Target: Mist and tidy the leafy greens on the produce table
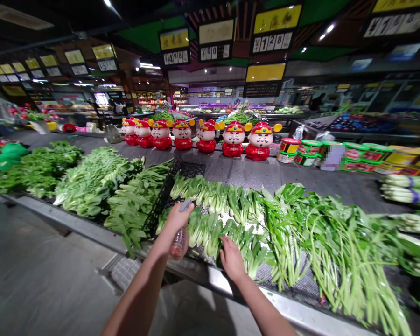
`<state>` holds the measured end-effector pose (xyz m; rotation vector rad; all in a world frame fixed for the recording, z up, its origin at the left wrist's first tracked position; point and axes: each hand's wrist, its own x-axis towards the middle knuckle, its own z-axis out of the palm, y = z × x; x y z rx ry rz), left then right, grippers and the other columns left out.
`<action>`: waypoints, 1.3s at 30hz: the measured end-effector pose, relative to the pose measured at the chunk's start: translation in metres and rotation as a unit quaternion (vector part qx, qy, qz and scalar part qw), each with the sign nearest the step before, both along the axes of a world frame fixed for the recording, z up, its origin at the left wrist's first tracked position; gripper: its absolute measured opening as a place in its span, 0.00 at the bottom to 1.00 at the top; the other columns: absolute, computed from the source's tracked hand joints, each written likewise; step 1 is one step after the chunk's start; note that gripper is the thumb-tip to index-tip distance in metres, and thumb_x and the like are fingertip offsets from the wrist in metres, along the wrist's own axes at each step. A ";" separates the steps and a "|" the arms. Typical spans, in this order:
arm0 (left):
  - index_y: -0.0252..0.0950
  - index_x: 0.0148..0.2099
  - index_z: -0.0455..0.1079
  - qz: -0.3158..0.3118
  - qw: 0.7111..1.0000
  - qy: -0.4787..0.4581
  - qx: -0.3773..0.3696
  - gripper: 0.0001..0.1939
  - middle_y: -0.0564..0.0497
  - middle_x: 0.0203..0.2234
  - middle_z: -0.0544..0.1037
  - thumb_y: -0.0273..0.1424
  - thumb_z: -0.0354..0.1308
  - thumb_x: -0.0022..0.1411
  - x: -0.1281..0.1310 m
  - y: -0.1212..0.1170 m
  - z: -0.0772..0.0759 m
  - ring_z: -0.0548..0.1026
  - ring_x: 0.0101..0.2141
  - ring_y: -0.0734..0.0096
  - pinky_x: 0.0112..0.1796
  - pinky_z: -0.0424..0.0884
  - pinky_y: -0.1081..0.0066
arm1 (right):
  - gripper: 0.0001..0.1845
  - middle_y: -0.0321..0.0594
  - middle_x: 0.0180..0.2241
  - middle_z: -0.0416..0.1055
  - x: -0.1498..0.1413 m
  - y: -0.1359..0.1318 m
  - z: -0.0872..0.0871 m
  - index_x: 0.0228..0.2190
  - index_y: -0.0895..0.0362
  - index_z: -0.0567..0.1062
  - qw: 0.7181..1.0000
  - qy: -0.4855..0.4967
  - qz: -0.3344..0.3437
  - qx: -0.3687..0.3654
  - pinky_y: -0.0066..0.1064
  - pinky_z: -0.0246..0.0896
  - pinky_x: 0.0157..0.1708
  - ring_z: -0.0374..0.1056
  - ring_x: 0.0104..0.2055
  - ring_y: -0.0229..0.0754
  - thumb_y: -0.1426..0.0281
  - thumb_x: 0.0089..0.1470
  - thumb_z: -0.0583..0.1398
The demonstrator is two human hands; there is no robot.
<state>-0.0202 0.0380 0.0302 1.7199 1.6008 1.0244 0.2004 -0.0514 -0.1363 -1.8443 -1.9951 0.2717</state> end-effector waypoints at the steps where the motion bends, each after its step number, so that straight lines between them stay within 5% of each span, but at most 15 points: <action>1: 0.33 0.38 0.78 -0.001 1.000 -0.002 -0.001 0.18 0.52 0.23 0.76 0.42 0.56 0.58 -0.002 0.003 -0.001 0.72 0.23 0.70 0.27 0.67 0.71 | 0.26 0.48 0.60 0.65 -0.005 0.001 -0.002 0.58 0.59 0.68 1.000 -0.004 -0.005 -0.007 0.40 0.50 0.65 0.59 0.64 0.49 0.73 0.60 0.48; 15: 0.34 0.29 0.76 0.008 0.997 0.067 -0.039 0.12 0.52 0.21 0.75 0.35 0.56 0.60 -0.015 0.032 0.001 0.71 0.24 0.71 0.26 0.62 0.74 | 0.26 0.51 0.62 0.63 -0.020 0.005 -0.016 0.58 0.64 0.69 0.999 0.005 -0.037 -0.019 0.41 0.46 0.67 0.55 0.66 0.50 0.72 0.61 0.48; 22: 0.33 0.38 0.78 -0.021 0.999 0.040 -0.011 0.13 0.51 0.25 0.78 0.35 0.57 0.60 -0.026 0.038 0.005 0.74 0.28 0.69 0.29 0.65 0.74 | 0.26 0.50 0.61 0.64 -0.019 0.003 -0.020 0.58 0.63 0.69 0.999 -0.003 -0.040 -0.002 0.40 0.46 0.67 0.57 0.65 0.49 0.72 0.62 0.47; 31: 0.34 0.31 0.77 -0.015 0.997 0.069 -0.033 0.13 0.51 0.21 0.76 0.37 0.57 0.60 -0.035 0.041 -0.008 0.73 0.25 0.69 0.27 0.63 0.73 | 0.25 0.51 0.60 0.65 -0.017 0.003 -0.024 0.57 0.62 0.70 0.998 -0.010 -0.049 0.023 0.42 0.50 0.66 0.59 0.64 0.50 0.72 0.62 0.48; 39: 0.34 0.38 0.78 -0.009 0.998 0.058 0.008 0.14 0.50 0.26 0.79 0.37 0.55 0.62 -0.057 0.038 0.001 0.75 0.28 0.68 0.29 0.65 0.73 | 0.24 0.51 0.59 0.67 -0.016 0.004 -0.028 0.55 0.61 0.71 0.997 -0.019 -0.062 0.048 0.44 0.52 0.64 0.61 0.63 0.51 0.73 0.60 0.49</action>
